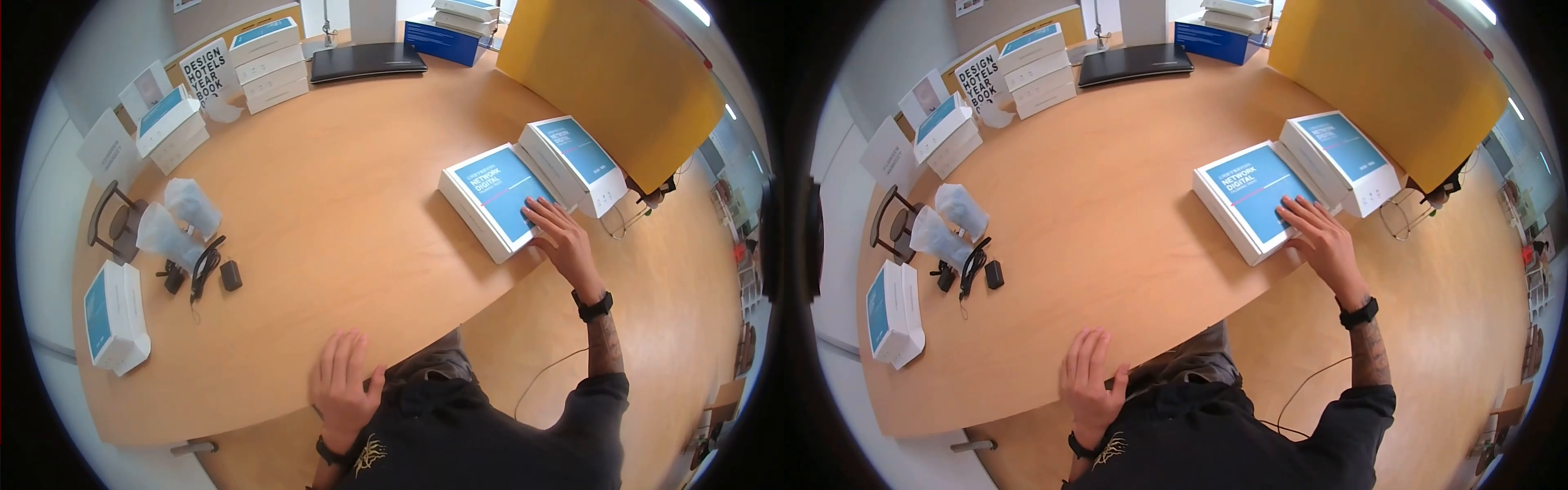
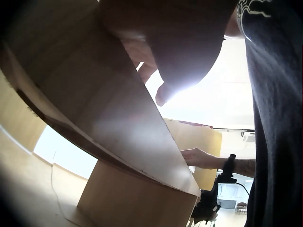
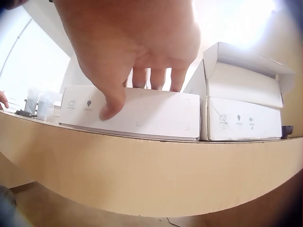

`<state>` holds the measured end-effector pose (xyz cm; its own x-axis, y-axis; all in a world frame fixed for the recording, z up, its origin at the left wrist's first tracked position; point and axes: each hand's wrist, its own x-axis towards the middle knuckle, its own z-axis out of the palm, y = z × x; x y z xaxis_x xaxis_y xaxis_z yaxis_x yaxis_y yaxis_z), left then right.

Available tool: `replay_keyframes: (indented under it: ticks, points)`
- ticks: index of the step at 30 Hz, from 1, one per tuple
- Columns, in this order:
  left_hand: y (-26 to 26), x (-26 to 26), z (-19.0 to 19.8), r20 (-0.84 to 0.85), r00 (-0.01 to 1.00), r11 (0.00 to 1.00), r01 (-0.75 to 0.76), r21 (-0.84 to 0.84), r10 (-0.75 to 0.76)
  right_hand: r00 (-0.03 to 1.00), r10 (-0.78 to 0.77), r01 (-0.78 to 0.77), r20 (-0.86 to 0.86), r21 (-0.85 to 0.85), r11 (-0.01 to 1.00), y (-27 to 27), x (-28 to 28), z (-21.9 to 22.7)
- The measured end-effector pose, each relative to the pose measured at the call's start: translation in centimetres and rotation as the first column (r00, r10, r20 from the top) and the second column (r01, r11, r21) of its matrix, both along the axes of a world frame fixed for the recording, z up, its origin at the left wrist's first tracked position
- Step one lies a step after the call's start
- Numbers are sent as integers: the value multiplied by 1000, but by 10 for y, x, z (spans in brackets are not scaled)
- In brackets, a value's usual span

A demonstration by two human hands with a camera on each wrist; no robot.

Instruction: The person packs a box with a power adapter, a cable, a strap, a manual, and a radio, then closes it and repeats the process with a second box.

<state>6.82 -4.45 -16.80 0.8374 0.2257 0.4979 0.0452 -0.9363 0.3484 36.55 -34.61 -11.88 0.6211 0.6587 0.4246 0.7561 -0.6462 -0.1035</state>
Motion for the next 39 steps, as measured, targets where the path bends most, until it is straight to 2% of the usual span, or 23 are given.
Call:
replay_keyframes:
  ticks: [3, 4, 5, 6, 8, 9, 11, 12, 14, 15, 16, 19, 20, 22, 24, 27, 29, 31, 32, 35, 39]
  points:
    - [3, -2, 1, 12, 1000, 1000, -10, -11, 10, 999, 25, -24, -40, 30, 999, -3, 2, -1]
    - [6, -2, 1, 46, 998, 996, 45, -78, -41, 997, 65, -64, -42, 26, 998, -3, 2, 0]
    - [9, -2, 1, 86, 993, 986, 92, -140, -80, 997, 38, -36, -66, 34, 999, -4, 0, 1]
    - [12, -3, 1, 81, 997, 989, 31, -143, -20, 995, 23, -19, -95, 40, 999, -3, 0, 1]
    - [14, -6, 4, 156, 983, 960, 136, -246, -100, 990, 16, -9, -141, 50, 999, -5, -1, 3]
    - [15, -9, 7, 150, 989, 966, 52, -252, -14, 989, 20, -14, -149, 41, 999, -11, 4, 0]
    - [20, -17, 15, 145, 985, 960, 132, -246, -98, 978, -1, 10, -208, 41, 999, -12, 7, 0]
    - [25, -23, 17, 138, 990, 966, 48, -254, -13, 966, -33, 47, -255, 46, 998, -12, 7, 2]
    - [36, -35, 22, 184, 983, 967, 70, -246, -24, 955, -21, 44, -297, 70, 997, -16, 15, -1]
    - [45, -44, 26, 193, 981, 971, 21, -238, 26, 953, 24, -3, -302, 69, 998, -17, 16, -3]
    - [55, -55, 28, 190, 980, 971, -16, -237, 62, 947, 14, 16, -321, 91, 996, -19, 18, -4]
    - [93, -91, 40, 169, 918, 933, -358, -40, 360, 953, 2, 23, -302, 81, 996, -20, 19, -5]
    - [109, -103, 46, 160, 879, 890, -455, 4, 449, 965, -16, 30, -261, 51, 998, -20, 18, -5]
    - [143, -124, 62, 39, 768, 765, -640, 67, 639, 970, -30, 36, -242, 20, 999, -19, 13, -7]
    - [190, -139, 72, -16, 716, 706, -684, 184, 697, 975, -150, 141, -165, -67, 988, -12, -1, -7]
    - [255, -150, 79, 42, 732, 702, -666, 253, 680, 984, -158, 154, -79, -51, 987, -18, -8, -20]
    - [294, -155, 73, 60, 659, 601, -717, 353, 750, 988, -148, 147, -36, -34, 989, -15, -15, -22]
    - [322, -165, 70, 25, 640, 589, -720, 366, 768, 989, -146, 146, 2, -10, 989, -9, -25, -23]
    - [332, -169, 68, -13, 620, 579, -724, 375, 785, 992, -124, 125, -8, 23, 992, -7, -31, -21]
    - [351, -176, 61, -5, 648, 589, -689, 423, 762, 997, -80, 81, -14, 86, 993, 0, -46, -15]
    - [333, -176, 64, 54, 672, 547, -645, 534, 739, 999, -36, 31, 33, 155, 987, 3, -51, -17]
